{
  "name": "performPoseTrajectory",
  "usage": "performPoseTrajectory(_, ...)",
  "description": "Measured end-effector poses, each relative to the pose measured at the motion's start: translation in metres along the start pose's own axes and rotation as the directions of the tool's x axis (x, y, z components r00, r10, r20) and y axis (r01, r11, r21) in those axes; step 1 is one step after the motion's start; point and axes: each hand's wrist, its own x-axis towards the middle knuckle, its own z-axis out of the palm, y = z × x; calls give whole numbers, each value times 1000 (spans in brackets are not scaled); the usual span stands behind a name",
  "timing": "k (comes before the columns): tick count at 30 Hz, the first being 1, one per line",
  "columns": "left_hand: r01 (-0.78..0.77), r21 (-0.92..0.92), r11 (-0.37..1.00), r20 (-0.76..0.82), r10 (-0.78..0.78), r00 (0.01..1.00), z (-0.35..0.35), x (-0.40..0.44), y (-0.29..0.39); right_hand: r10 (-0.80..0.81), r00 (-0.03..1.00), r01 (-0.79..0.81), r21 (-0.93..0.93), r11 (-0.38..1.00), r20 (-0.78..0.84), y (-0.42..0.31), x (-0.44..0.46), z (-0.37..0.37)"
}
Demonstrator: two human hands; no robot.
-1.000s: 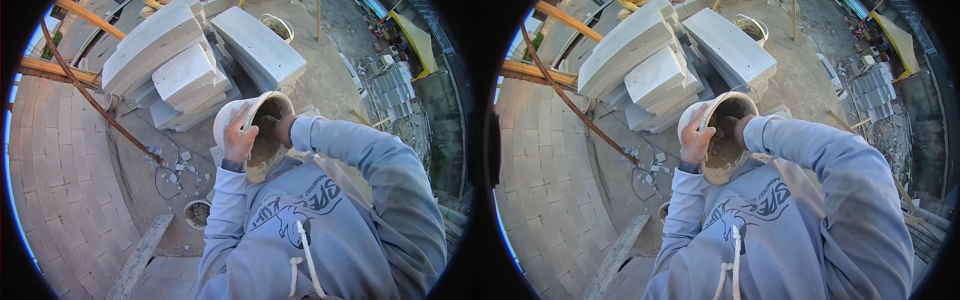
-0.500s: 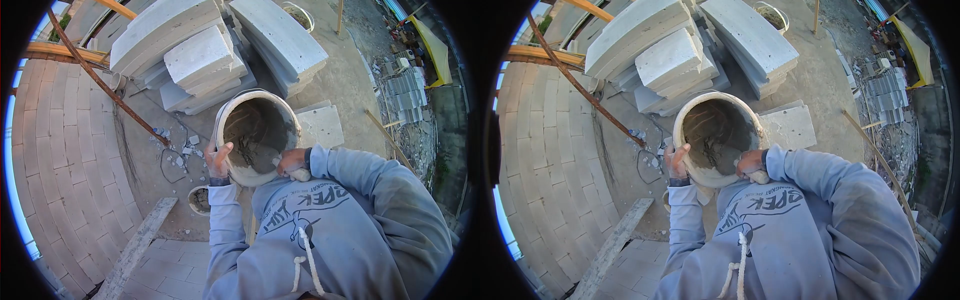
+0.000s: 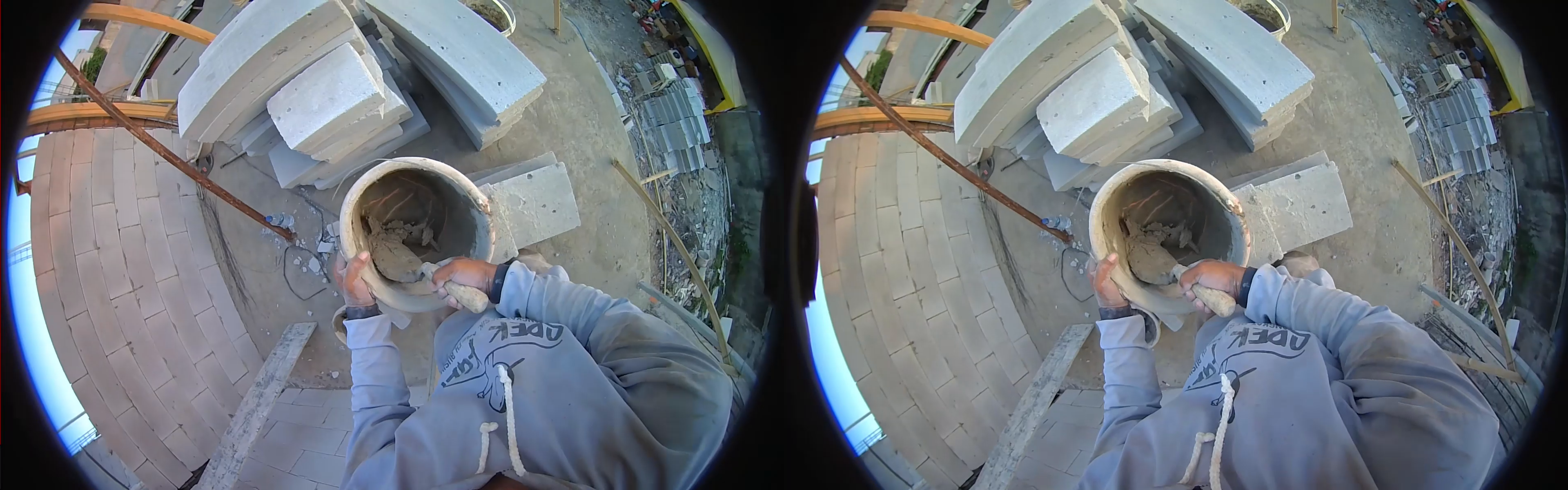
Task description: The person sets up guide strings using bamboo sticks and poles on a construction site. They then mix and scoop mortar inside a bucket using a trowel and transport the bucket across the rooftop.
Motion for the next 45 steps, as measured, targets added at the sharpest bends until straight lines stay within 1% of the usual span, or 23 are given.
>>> performPoseTrajectory(1, -23, -84, 996, -8, 23, 1000, 5, -3, -3, -59, 997, 54, 87, 995, 56, -6, 3, -2)
performPoseTrajectory(4, 36, 72, 997, -45, -33, 998, -1, -2, -3, -111, 994, 109, -102, 989, -9, -19, 3, -2)
performPoseTrajectory(5, 33, 111, 993, -19, -31, 999, -2, 2, -3, -123, 992, 113, -273, 955, -17, -23, 9, -5)
performPoseTrajectory(6, 26, 100, 995, -7, -26, 1000, 3, 7, -3, -252, 966, 163, -621, 766, -57, -27, 8, -8)
performPoseTrajectory(7, 27, 96, 995, 4, -28, 1000, 6, 8, -2, -377, 925, 148, -872, 467, -45, -27, 6, -9)
performPoseTrajectory(8, 32, 94, 995, 16, -34, 999, 7, 8, 0, -480, 877, 75, -991, 106, 15, -27, 2, -7)
performPoseTrajectory(9, 24, 98, 995, 26, -27, 999, 12, 9, 3, -482, 876, 10, -999, -40, 28, -35, -21, 3)
performPoseTrajectory(12, -5, 103, 995, 51, 0, 999, 21, 17, 7, -482, 874, -189, -951, -243, -51, -56, -64, 14)
performPoseTrajectory(15, -20, 103, 994, 96, 10, 995, 26, 20, 7, -687, 723, -253, -901, -352, 65, -64, -68, 10)
performPoseTrajectory(18, -53, 86, 995, 119, 43, 992, 35, 18, 13, -711, 681, -291, -826, -484, 176, -71, -40, -12)
performPoseTrajectory(19, -58, 99, 993, 124, 45, 991, 30, 18, 7, -668, 738, -274, -862, -425, 94, -65, -32, -17)
performPoseTrajectory(22, -40, 83, 996, 160, 26, 987, 16, 21, 0, -486, 864, -157, -846, -510, 132, -34, -29, -27)
performPoseTrajectory(25, -56, 113, 992, 172, 36, 984, 24, 8, 2, -369, 893, 10, -831, -556, 258, -4, -38, -20)
performPoseTrajectory(28, -96, 117, 989, 120, 82, 989, 43, 2, 7, -440, 876, -99, -818, -567, 199, -18, -54, -26)
performPoseTrajectory(29, -104, 110, 988, 94, 94, 991, 47, 3, 9, -515, 830, -148, -807, -572, 213, -21, -61, -30)
performPoseTrajectory(32, -102, 160, 982, 101, 86, 991, 49, -1, 20, -672, 733, -294, -940, -173, -106, -30, -51, -23)
performPoseTrajectory(33, -94, 180, 979, 91, 79, 993, 50, -2, 21, -725, 682, -301, -939, -165, -91, -37, -38, -25)
performPoseTrajectory(36, -91, 195, 976, 122, 68, 990, 49, -5, 17, -562, 827, -225, -932, -283, -29, -21, -21, -35)
performPoseTrajectory(37, -120, 155, 981, 158, 95, 983, 44, 0, 11, -533, 841, -123, -924, -363, 98, -3, -25, -31)
performPoseTrajectory(38, -144, 117, 983, 190, 121, 974, 42, 2, 7, -491, 865, -113, -913, -391, 104, 2, -30, -30)
performPoseTrajectory(40, -133, 130, 983, 150, 113, 982, 38, -1, 5, -412, 904, -78, -898, -432, 119, 11, -43, -24)
performPoseTrajectory(42, -145, 114, 983, 113, 132, 985, 49, -7, 11, -465, 879, -133, -887, -441, 100, -10, -57, -29)
performPoseTrajectory(45, -90, 288, 953, 177, 39, 983, 46, -4, 5, -582, 813, -275, -894, -354, -20, -24, -63, -28)
